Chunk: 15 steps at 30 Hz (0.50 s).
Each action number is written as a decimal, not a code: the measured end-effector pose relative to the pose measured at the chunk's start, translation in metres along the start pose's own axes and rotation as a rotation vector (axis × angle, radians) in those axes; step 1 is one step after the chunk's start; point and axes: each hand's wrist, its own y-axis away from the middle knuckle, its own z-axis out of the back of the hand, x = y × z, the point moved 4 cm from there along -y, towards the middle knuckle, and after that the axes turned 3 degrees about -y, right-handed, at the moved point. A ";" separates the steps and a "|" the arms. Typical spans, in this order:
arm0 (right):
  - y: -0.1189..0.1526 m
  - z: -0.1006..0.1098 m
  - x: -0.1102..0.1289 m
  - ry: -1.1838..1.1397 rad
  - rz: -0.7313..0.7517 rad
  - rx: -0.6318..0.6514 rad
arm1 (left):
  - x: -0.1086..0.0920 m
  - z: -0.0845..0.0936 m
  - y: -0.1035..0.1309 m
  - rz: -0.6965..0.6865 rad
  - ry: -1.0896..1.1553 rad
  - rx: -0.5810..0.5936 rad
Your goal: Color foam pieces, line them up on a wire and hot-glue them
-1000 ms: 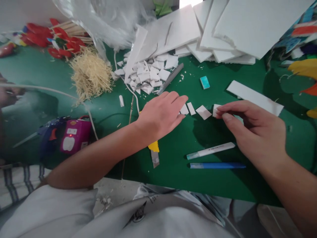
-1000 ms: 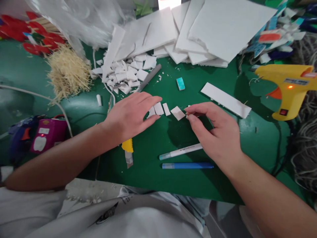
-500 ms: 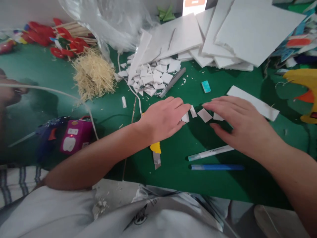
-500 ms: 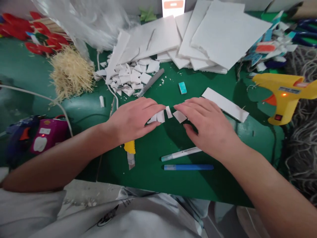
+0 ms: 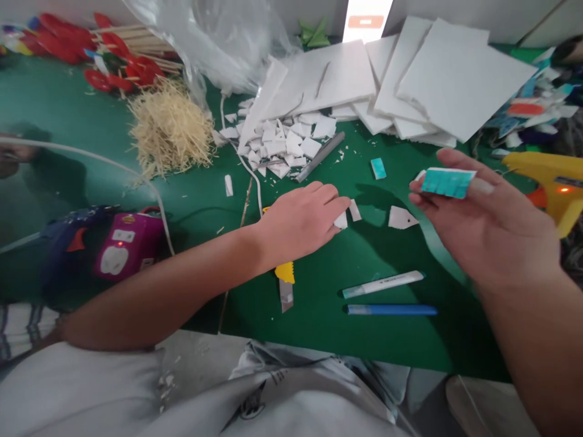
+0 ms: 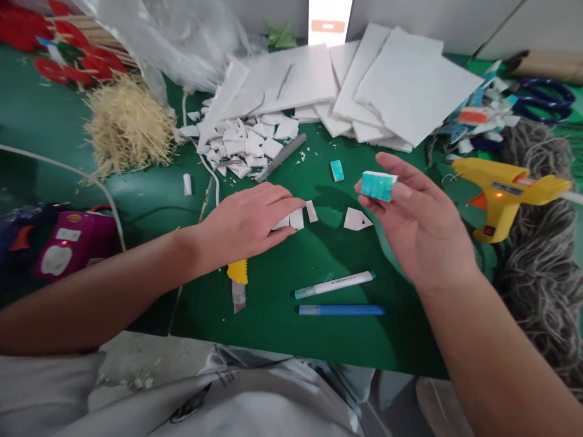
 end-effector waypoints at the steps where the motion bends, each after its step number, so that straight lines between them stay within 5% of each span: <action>1: -0.001 0.000 0.000 0.080 0.062 0.025 | 0.000 0.000 0.000 -0.001 0.004 -0.008; 5: 0.003 -0.012 -0.003 0.701 0.460 0.138 | 0.002 0.001 -0.001 0.007 0.026 -0.009; 9: 0.011 -0.030 -0.008 1.007 0.698 0.355 | 0.005 0.001 -0.002 0.045 0.038 0.033; 15: 0.014 -0.035 0.002 1.113 0.739 0.393 | 0.005 0.001 -0.002 0.046 0.039 0.020</action>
